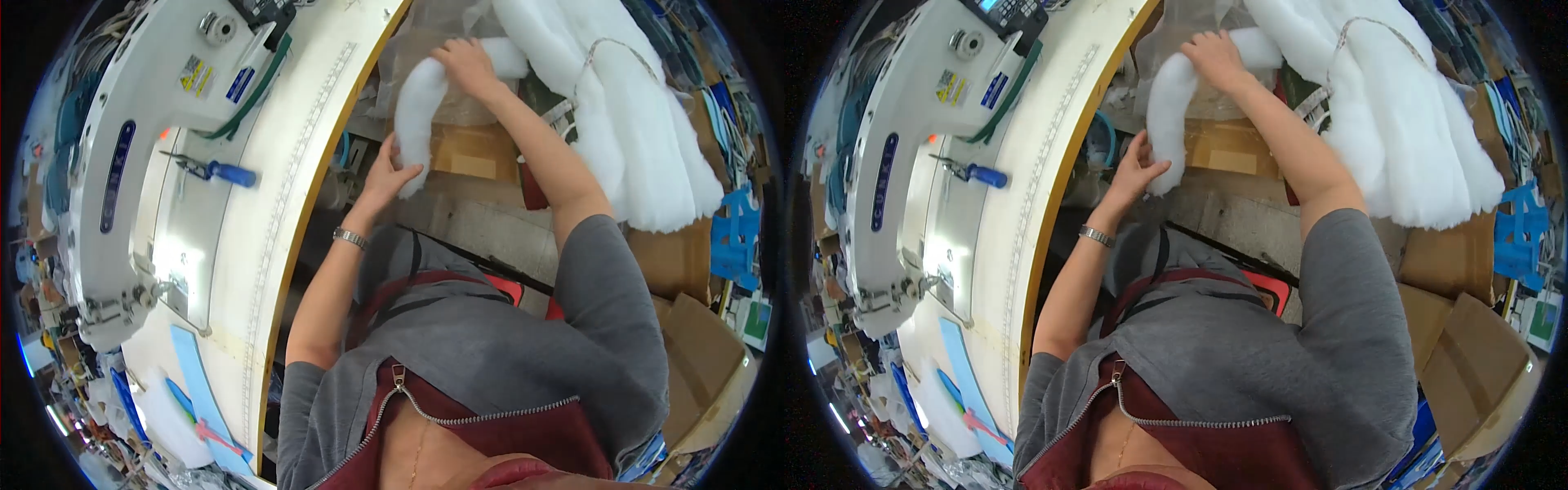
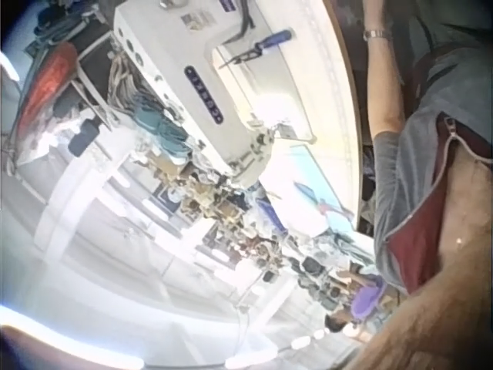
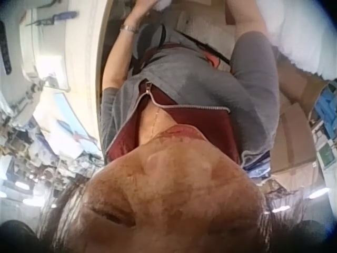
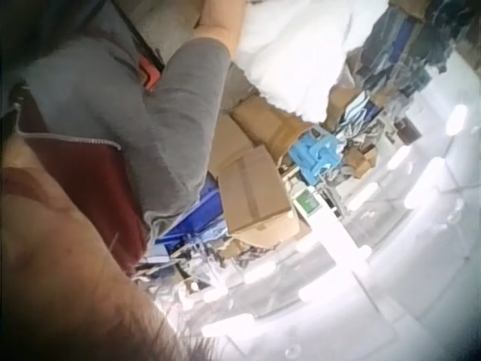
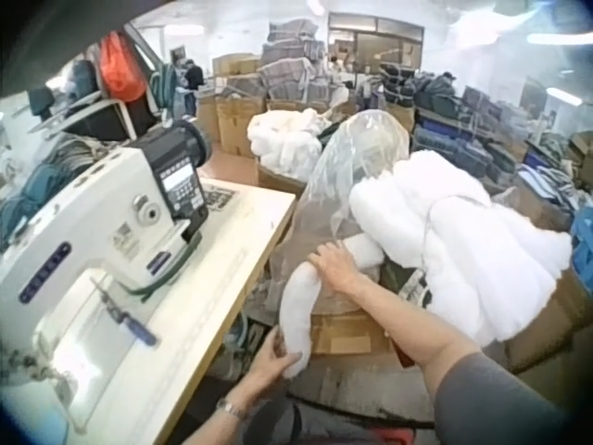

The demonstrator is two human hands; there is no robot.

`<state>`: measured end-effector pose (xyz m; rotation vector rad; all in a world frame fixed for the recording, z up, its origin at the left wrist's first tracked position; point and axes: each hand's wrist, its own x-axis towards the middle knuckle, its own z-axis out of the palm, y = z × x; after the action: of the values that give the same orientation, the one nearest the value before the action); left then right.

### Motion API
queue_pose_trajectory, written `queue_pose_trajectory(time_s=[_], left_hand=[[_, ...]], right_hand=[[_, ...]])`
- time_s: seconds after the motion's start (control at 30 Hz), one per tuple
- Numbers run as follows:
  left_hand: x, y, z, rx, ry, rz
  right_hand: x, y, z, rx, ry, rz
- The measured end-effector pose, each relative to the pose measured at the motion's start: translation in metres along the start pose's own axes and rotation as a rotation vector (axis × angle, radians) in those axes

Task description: Sewing foam padding into fabric strips using an industrial sewing machine in a workshop environment.

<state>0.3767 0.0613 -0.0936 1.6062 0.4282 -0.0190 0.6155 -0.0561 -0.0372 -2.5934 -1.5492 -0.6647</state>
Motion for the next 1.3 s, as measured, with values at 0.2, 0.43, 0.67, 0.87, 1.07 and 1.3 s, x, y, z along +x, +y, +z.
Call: queue_pose_trajectory(time_s=[0.2,0.43,0.67,0.87,1.07,1.3], left_hand=[[0.021,-0.035,0.005,0.380,-0.004,0.133],[0.048,-0.047,0.011,0.301,0.060,0.047],[0.062,-0.038,0.011,-0.323,0.190,-0.298],[0.064,-0.038,0.023,-0.615,0.128,-0.359],[0.050,-0.029,0.025,0.308,0.096,0.067],[0.058,-0.038,0.012,-0.507,0.341,-0.225]], right_hand=[[-0.018,0.014,0.037,-0.147,-0.473,0.153],[-0.006,-0.015,0.019,0.192,-0.658,0.009],[-0.050,-0.074,-0.003,0.681,-0.041,0.369],[-0.113,-0.087,0.058,0.918,0.129,0.905],[-0.113,-0.076,0.054,1.611,-0.436,1.180],[-0.118,-0.068,0.047,1.695,-0.300,1.187]])
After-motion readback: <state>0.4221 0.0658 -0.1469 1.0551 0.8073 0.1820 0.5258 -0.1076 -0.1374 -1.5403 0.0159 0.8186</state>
